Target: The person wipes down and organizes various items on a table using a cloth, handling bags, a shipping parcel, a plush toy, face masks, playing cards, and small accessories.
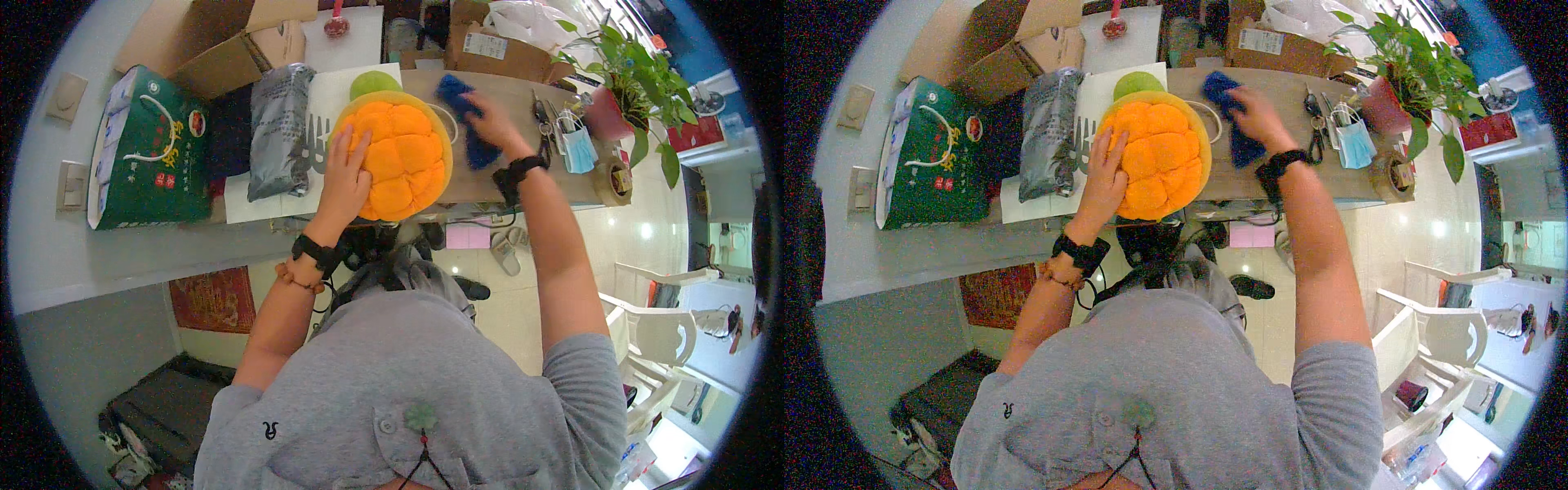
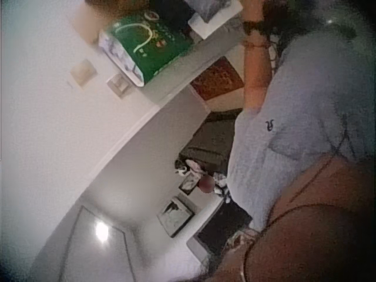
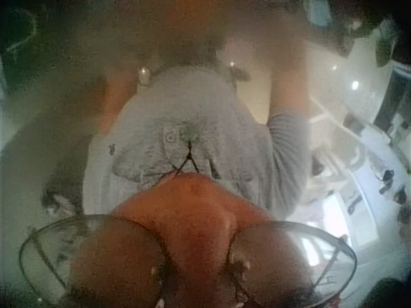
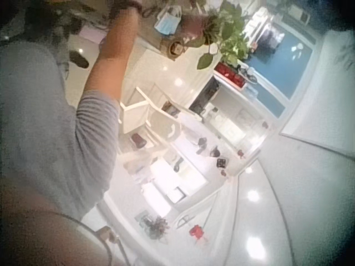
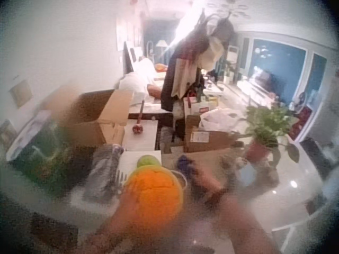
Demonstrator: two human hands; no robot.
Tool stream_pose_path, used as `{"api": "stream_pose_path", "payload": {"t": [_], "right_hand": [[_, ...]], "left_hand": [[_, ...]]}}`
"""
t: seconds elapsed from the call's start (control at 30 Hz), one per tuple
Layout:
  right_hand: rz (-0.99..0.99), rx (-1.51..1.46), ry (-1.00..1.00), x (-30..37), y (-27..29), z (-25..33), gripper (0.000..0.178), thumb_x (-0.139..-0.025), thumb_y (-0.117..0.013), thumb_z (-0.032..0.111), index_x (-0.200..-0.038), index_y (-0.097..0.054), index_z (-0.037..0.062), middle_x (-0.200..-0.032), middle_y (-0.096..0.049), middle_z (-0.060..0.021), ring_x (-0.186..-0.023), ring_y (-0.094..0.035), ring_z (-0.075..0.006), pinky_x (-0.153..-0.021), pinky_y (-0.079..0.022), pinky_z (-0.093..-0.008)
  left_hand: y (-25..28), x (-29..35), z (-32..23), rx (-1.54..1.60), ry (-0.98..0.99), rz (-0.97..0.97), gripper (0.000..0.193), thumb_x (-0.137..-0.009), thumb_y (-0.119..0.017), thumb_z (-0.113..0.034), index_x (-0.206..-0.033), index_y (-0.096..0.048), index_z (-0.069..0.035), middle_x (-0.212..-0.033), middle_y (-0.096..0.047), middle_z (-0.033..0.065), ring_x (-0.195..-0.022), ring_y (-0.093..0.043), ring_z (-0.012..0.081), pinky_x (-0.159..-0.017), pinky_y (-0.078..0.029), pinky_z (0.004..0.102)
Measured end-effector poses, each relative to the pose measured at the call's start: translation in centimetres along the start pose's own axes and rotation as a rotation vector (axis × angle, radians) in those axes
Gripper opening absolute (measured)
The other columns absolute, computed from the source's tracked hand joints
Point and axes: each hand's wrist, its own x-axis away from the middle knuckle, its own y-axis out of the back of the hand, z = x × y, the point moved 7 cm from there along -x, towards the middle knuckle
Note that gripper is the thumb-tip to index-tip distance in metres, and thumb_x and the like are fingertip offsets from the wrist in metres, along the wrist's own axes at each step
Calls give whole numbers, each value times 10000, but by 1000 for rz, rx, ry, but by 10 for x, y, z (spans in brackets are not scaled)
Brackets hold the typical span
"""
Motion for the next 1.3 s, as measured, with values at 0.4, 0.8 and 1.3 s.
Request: {"api": "stream_pose_path", "payload": {"t": [0.4, 0.8, 1.3], "right_hand": [[-245, 260, -70, 18, -2, -4, 467, -832, -636, 243, -1263, -562, 79, -1257, -554, -177, -1176, -498, -375, -1013, -388, -474], [-69, -493, -249, 62, -22, 168, 664, -809, -713, 344, -1356, -466, 62, -1302, -490, -240, -1188, -481, -407, -1017, -379, -466], [-268, -593, -305, -9, -96, 147, 747, -737, -783, 314, -1330, -457, -3, -1218, -544, -229, -1133, -530, -359, -984, -426, -440]], "left_hand": [[6, -4, -6, 20, 14, 35, 627, -817, -462, -46, -1437, -396, -111, -1486, -280, 224, -1378, -258, 412, -1131, -258, 467], [21, 5, 42, 649, 465, 90, 694, -825, -650, -47, -1459, -371, -83, -1438, -415, 159, -1311, -418, 247, -1072, -356, 350], [30, -21, 73, -122, 316, -150, 616, -921, -550, -290, -1439, -338, -34, -1457, -287, 291, -1315, -348, 442, -1098, -303, 444]]}}
